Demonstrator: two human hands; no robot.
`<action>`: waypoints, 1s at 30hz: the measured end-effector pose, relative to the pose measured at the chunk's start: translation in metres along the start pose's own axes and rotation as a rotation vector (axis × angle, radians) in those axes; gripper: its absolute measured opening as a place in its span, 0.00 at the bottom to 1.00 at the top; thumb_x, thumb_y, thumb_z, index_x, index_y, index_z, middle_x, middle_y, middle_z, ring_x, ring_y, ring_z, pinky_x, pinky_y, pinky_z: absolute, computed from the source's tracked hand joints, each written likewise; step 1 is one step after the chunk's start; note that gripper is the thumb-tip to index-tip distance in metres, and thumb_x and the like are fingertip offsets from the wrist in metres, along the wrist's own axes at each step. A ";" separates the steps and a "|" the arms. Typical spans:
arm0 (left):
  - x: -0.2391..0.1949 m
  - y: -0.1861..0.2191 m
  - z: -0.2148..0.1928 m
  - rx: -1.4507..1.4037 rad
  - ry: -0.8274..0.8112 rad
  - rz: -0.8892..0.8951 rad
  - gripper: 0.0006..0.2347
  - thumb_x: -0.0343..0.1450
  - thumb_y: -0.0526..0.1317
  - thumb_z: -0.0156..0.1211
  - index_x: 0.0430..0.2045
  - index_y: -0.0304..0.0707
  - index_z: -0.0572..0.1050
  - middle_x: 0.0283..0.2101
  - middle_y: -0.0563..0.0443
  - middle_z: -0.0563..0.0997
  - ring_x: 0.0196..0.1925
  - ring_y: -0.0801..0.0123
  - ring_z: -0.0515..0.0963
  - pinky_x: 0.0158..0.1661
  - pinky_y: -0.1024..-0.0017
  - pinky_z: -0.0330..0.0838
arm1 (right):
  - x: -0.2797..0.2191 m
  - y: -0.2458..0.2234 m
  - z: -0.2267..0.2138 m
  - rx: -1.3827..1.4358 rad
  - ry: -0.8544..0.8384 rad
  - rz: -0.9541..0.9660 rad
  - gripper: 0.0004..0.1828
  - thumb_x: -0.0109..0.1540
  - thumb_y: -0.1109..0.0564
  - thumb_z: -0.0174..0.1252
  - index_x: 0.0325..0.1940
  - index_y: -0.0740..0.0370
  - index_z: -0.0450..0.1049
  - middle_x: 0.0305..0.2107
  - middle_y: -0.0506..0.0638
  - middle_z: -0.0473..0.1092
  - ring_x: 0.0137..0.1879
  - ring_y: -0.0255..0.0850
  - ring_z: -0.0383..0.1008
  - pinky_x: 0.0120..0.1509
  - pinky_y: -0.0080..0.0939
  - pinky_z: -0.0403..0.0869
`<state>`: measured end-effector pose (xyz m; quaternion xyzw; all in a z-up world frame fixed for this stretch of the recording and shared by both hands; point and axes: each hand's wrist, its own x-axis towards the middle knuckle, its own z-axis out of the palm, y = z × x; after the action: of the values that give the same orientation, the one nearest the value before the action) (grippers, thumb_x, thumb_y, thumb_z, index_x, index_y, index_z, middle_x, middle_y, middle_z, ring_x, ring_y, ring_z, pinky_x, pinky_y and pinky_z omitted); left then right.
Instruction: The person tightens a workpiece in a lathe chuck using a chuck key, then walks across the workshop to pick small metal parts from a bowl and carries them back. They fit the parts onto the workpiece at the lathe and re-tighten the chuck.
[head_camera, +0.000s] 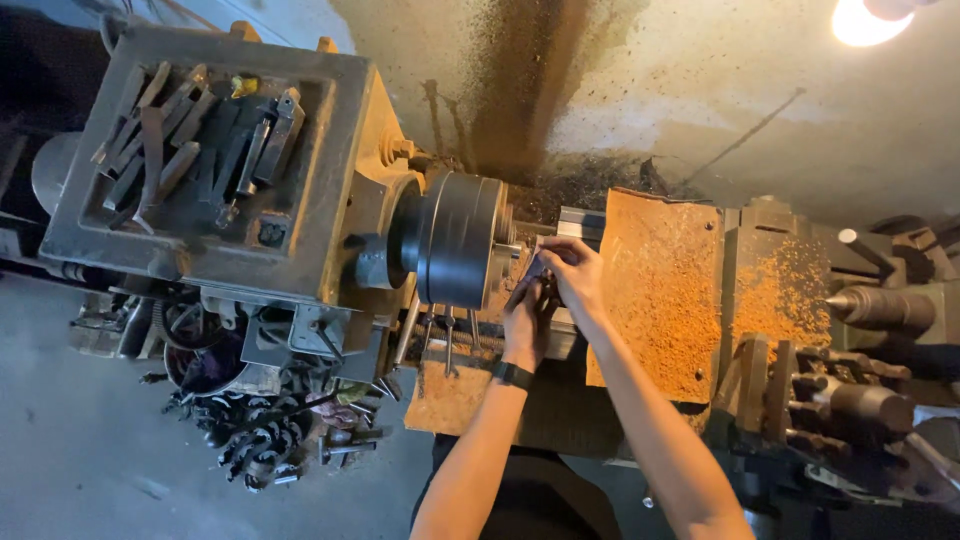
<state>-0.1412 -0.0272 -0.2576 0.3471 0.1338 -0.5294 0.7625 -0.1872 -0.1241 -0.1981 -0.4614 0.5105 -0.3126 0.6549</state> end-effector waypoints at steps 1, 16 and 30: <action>0.009 -0.003 0.001 -0.012 0.024 0.019 0.09 0.74 0.35 0.57 0.45 0.33 0.78 0.42 0.50 0.83 0.42 0.67 0.81 0.44 0.68 0.78 | 0.006 -0.004 -0.001 -0.135 -0.069 -0.046 0.17 0.60 0.60 0.67 0.53 0.63 0.77 0.44 0.58 0.79 0.44 0.41 0.79 0.46 0.40 0.78; 0.035 -0.014 -0.008 -0.053 0.087 0.094 0.08 0.76 0.35 0.56 0.45 0.32 0.78 0.44 0.48 0.82 0.45 0.65 0.81 0.43 0.65 0.78 | 0.061 -0.008 0.000 -0.957 -0.583 -0.332 0.33 0.54 0.46 0.71 0.58 0.68 0.75 0.49 0.58 0.79 0.53 0.46 0.81 0.60 0.44 0.77; 0.047 -0.017 -0.029 -0.184 0.106 -0.043 0.09 0.74 0.34 0.56 0.48 0.37 0.76 0.48 0.52 0.80 0.49 0.66 0.76 0.46 0.66 0.71 | 0.039 -0.015 0.015 -1.065 -0.522 -0.488 0.26 0.56 0.53 0.69 0.57 0.64 0.77 0.53 0.60 0.75 0.58 0.52 0.76 0.64 0.47 0.74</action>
<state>-0.1325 -0.0445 -0.3114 0.2999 0.2293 -0.5120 0.7716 -0.1609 -0.1602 -0.1987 -0.8874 0.2995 -0.0337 0.3488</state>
